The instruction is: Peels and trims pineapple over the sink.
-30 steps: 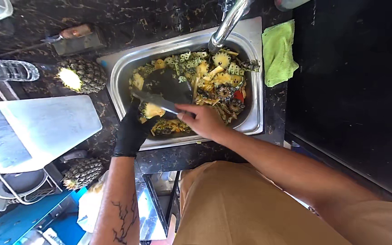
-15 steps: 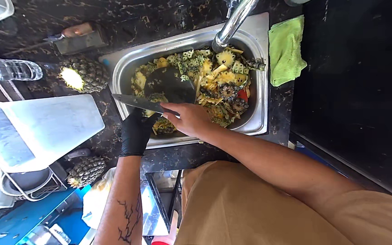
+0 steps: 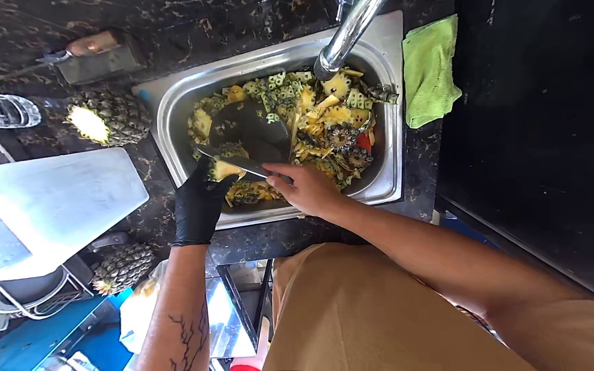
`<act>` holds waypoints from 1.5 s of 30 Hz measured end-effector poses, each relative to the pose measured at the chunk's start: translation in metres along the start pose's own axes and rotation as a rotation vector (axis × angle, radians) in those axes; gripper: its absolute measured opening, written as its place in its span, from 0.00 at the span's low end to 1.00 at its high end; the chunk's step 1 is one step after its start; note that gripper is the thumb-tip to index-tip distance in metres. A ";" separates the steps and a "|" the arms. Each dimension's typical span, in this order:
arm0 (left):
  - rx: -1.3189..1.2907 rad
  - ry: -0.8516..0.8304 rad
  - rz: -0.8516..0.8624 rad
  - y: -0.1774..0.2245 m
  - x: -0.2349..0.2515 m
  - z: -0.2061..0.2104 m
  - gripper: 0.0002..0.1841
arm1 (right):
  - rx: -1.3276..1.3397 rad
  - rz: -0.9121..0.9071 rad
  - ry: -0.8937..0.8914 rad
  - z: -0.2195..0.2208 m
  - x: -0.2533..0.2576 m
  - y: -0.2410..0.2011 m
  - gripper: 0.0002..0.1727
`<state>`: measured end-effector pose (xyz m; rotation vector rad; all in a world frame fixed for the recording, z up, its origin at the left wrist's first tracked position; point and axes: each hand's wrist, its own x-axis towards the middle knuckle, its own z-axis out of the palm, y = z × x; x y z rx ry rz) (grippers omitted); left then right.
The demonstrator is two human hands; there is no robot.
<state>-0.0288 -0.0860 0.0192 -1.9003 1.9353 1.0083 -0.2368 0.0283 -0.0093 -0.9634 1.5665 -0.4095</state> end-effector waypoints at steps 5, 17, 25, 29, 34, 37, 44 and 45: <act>-0.002 -0.013 0.011 -0.001 0.001 0.000 0.41 | 0.113 -0.004 -0.031 0.006 0.031 -0.008 0.24; 0.004 0.002 -0.026 0.000 0.002 0.000 0.42 | 0.207 -0.013 -0.065 0.004 0.045 -0.007 0.23; -0.004 -0.030 -0.029 0.000 0.002 -0.001 0.43 | 0.186 0.049 -0.054 0.005 0.035 0.013 0.23; -0.006 -0.019 -0.023 0.000 0.002 -0.001 0.42 | 0.218 0.028 -0.069 0.008 0.055 0.001 0.23; -0.012 -0.011 -0.015 -0.005 0.005 0.000 0.42 | 0.223 0.080 -0.055 0.006 0.038 0.024 0.23; -0.026 -0.022 -0.007 -0.004 0.003 -0.001 0.41 | 0.248 0.047 -0.041 0.019 0.063 0.026 0.22; -0.008 -0.031 0.074 -0.011 0.010 -0.008 0.39 | 0.441 0.156 -0.034 -0.022 0.030 0.058 0.23; 0.010 -0.052 0.101 -0.014 0.013 -0.011 0.38 | 0.546 0.198 -0.016 -0.031 0.025 0.059 0.24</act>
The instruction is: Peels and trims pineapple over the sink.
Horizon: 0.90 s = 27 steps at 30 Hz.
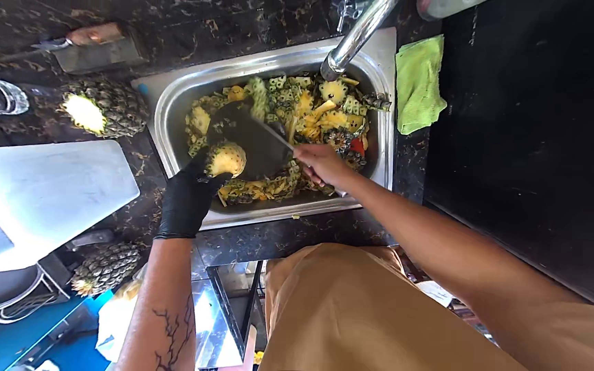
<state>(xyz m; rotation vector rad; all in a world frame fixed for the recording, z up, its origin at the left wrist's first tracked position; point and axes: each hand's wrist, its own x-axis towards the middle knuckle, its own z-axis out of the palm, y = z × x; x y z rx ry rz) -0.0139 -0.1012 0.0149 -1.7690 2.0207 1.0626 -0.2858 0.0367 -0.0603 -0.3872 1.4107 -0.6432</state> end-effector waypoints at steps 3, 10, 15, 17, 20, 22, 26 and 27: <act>0.007 -0.071 0.050 -0.003 0.004 -0.014 0.35 | 0.074 0.033 0.055 -0.008 -0.011 -0.016 0.24; -0.211 0.111 0.002 0.011 -0.006 0.031 0.58 | -0.041 -0.076 0.130 0.022 -0.019 -0.015 0.23; -0.165 0.060 0.147 0.009 0.011 0.029 0.50 | -0.094 -0.094 0.117 0.014 -0.020 -0.009 0.23; -0.135 -0.020 0.213 0.002 0.015 0.022 0.50 | -0.106 -0.097 0.146 0.003 -0.017 -0.004 0.23; -0.165 -0.014 0.219 -0.003 0.016 0.021 0.56 | -0.170 -0.114 0.245 -0.001 -0.014 -0.002 0.24; -0.163 0.038 0.129 0.000 0.006 0.026 0.66 | -0.301 -0.187 0.256 0.009 -0.026 -0.007 0.23; -0.164 0.198 -0.074 0.018 -0.019 0.031 0.61 | -0.609 -0.385 0.182 0.049 -0.048 -0.024 0.23; -0.142 0.211 -0.098 0.023 -0.023 0.030 0.54 | -0.658 -0.426 0.163 0.058 -0.047 -0.025 0.23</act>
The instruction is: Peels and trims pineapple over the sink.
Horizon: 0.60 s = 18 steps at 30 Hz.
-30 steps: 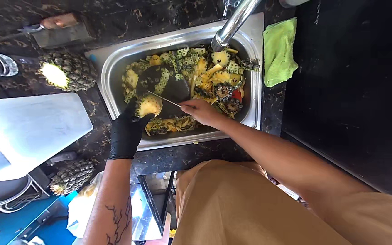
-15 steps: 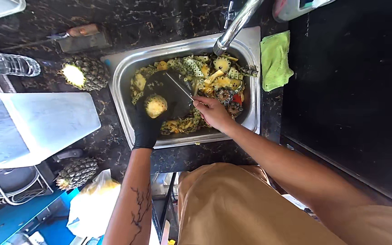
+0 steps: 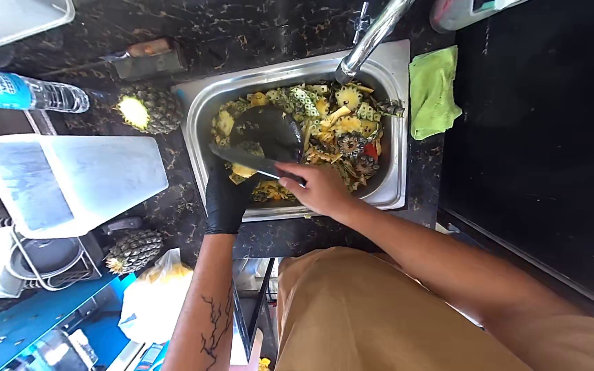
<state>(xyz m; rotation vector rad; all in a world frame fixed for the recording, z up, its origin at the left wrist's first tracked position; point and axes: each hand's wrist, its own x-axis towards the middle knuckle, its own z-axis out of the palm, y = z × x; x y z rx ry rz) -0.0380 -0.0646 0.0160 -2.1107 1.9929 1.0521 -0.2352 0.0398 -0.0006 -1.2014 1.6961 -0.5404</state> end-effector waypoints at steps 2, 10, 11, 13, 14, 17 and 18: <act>0.048 -0.016 -0.025 0.004 -0.001 -0.002 0.45 | -0.056 -0.032 -0.037 0.010 0.005 -0.006 0.24; 0.011 -0.009 0.001 -0.004 0.005 0.000 0.33 | -0.179 -0.036 0.025 0.024 0.009 -0.002 0.24; -0.017 0.001 0.001 -0.005 0.006 0.001 0.30 | -0.194 -0.033 0.039 0.027 0.011 -0.004 0.24; -0.045 0.004 -0.005 -0.007 0.007 0.002 0.24 | -0.190 -0.037 0.066 0.036 0.020 -0.008 0.24; -0.057 -0.004 -0.006 -0.008 0.008 0.002 0.24 | -0.180 -0.040 0.062 0.040 0.025 -0.011 0.24; -0.098 -0.001 -0.020 -0.007 0.008 0.002 0.24 | -0.143 -0.033 0.024 0.041 0.030 -0.016 0.25; -0.102 -0.001 -0.033 -0.005 0.007 0.002 0.25 | -0.137 -0.017 0.011 0.038 0.025 -0.013 0.25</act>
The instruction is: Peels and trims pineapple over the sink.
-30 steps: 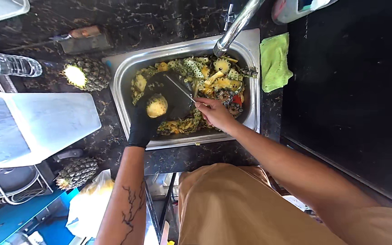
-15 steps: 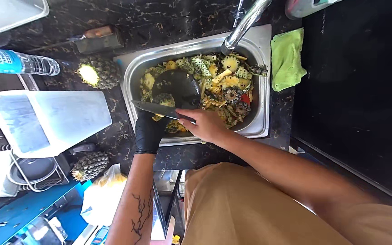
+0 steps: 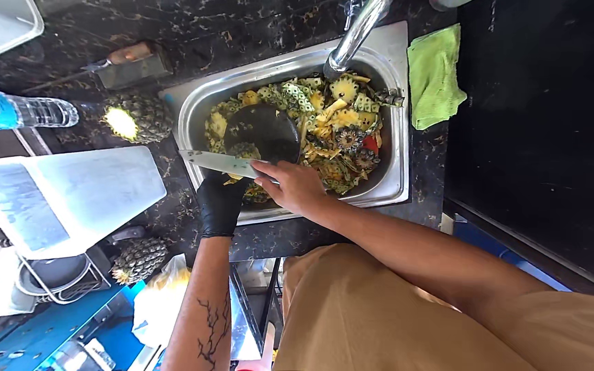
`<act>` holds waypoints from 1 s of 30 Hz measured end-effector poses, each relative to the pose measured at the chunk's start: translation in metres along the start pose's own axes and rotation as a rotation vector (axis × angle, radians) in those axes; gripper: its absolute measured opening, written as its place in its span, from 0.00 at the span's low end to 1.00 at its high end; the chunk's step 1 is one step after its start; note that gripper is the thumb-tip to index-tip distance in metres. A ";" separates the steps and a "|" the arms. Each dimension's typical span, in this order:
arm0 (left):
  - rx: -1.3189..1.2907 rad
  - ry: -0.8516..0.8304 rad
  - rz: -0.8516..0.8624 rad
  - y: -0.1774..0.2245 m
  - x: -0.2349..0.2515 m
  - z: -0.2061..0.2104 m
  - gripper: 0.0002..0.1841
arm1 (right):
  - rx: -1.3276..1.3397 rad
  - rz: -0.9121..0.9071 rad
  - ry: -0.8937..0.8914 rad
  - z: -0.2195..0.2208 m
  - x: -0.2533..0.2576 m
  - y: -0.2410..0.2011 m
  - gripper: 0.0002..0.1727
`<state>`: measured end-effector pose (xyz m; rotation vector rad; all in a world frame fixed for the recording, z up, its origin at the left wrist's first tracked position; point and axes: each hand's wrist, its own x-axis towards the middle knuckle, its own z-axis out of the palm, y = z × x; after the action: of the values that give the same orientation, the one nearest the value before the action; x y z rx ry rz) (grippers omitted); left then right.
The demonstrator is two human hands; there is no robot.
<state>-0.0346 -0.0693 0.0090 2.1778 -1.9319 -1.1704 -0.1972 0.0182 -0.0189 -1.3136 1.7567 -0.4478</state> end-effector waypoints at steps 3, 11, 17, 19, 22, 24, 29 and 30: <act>-0.005 -0.018 0.012 0.002 0.002 -0.001 0.27 | 0.005 0.064 -0.036 -0.009 -0.017 0.017 0.25; 0.046 -0.051 0.040 0.004 0.004 -0.003 0.40 | 0.291 0.154 -0.170 -0.028 -0.005 0.002 0.25; 0.052 -0.071 0.047 -0.003 0.005 -0.003 0.45 | 0.393 0.189 -0.183 -0.019 0.005 0.015 0.24; 0.032 -0.064 0.038 -0.004 0.007 -0.004 0.46 | 0.415 0.173 -0.181 -0.017 0.016 0.010 0.24; 0.015 -0.060 0.013 -0.003 0.006 -0.002 0.47 | 0.417 0.220 -0.183 -0.025 -0.007 0.016 0.24; 0.008 -0.055 0.001 -0.004 0.006 -0.001 0.47 | 0.399 0.264 -0.199 -0.029 -0.018 0.026 0.24; 0.013 -0.068 0.013 -0.006 0.006 -0.001 0.47 | 0.479 0.233 -0.200 -0.012 0.023 0.023 0.24; 0.006 -0.065 0.015 -0.006 0.006 -0.002 0.47 | 0.503 0.230 -0.204 -0.012 0.026 0.020 0.24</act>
<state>-0.0288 -0.0744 0.0049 2.1502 -1.9760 -1.2494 -0.2207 0.0003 -0.0377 -0.7642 1.4759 -0.5579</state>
